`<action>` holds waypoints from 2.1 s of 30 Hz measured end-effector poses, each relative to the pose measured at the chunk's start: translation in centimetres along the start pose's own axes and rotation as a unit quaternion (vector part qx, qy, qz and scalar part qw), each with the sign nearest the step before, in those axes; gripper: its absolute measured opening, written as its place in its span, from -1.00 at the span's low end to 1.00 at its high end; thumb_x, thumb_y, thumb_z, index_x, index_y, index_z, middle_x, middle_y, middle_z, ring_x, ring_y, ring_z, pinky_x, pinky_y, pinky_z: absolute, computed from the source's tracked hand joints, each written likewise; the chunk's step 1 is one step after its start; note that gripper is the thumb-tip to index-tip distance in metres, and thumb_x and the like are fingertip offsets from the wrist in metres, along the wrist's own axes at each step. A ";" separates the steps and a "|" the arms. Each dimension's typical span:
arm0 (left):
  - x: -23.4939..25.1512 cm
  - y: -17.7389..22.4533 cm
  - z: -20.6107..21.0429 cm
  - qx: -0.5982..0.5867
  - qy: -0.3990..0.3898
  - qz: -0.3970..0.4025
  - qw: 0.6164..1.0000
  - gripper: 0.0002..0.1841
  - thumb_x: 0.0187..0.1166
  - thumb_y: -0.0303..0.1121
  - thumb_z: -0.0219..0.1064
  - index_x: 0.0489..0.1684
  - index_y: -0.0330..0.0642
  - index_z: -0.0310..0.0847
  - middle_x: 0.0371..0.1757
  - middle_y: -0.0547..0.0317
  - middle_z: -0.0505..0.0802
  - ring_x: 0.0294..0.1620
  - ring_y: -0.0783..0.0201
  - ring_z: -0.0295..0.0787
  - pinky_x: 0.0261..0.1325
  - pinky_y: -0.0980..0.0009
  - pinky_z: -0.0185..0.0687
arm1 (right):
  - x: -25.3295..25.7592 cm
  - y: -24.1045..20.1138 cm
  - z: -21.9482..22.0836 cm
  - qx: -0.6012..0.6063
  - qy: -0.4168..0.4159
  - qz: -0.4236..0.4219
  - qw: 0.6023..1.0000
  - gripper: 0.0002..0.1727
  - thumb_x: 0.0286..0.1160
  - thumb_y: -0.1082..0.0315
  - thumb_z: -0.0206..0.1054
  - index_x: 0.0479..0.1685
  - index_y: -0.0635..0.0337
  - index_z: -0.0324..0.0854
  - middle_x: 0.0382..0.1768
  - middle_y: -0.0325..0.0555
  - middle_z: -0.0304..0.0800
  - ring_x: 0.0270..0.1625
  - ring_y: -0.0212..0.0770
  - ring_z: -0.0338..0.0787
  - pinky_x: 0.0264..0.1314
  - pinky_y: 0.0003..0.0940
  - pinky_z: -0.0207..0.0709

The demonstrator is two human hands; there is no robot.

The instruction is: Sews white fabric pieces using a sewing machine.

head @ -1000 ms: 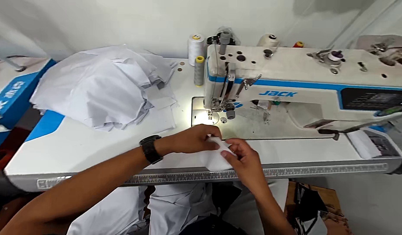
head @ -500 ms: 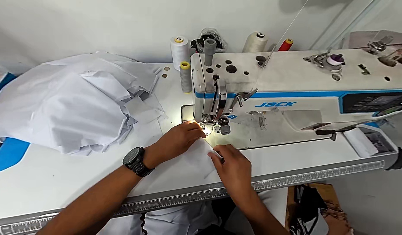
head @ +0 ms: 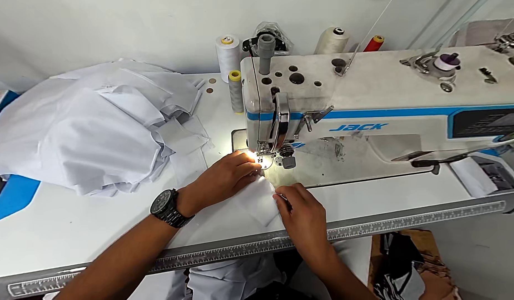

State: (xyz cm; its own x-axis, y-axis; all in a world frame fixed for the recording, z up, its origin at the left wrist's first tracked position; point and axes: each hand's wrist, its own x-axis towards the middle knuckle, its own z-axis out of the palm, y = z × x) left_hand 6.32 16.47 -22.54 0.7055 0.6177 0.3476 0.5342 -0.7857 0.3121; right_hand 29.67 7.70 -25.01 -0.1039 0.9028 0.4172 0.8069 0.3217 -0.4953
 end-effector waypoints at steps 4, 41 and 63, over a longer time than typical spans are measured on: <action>0.0 0.3 0.0 -0.022 -0.032 -0.014 0.999 -0.73 0.72 -0.29 0.12 -0.09 -0.07 0.81 -0.14 0.21 0.77 0.03 0.21 0.69 0.15 0.26 0.62 | 0.1 -0.1 0.0 -0.011 0.010 -0.008 1.000 -0.83 0.57 0.19 0.40 -0.09 0.01 0.84 -0.23 -0.22 0.74 -0.18 -0.22 0.76 -0.24 -0.32 0.68; -0.2 1.3 -1.7 -0.338 -0.002 -0.171 0.925 -0.87 0.55 -0.52 0.42 -0.06 -0.17 0.81 -0.28 0.31 0.90 -0.43 0.51 0.75 -0.34 0.61 0.70 | 0.2 -1.4 -1.5 0.207 -0.114 0.098 0.967 -0.68 0.59 0.26 0.40 0.28 0.01 0.70 -0.32 -0.31 0.81 -0.54 -0.41 0.68 -0.50 -0.46 0.64; 0.5 0.3 0.4 0.105 0.029 0.111 0.988 -0.77 0.64 -0.57 0.19 -0.13 -0.24 0.83 -0.14 0.04 0.81 -0.12 0.10 0.74 -0.08 0.31 0.69 | -2.2 -0.1 0.2 -0.015 0.038 -0.033 0.999 -0.81 0.56 0.18 0.35 -0.21 -0.09 0.90 -0.28 -0.31 0.79 -0.26 -0.29 0.78 -0.39 -0.36 0.64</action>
State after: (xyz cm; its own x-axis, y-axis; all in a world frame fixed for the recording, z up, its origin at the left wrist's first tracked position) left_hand 7.03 16.49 -22.65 0.7919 0.4252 0.4384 0.4582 -0.8882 0.0338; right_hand 29.69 5.71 -25.98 -0.1135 0.8559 0.5045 0.8171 0.3693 -0.4427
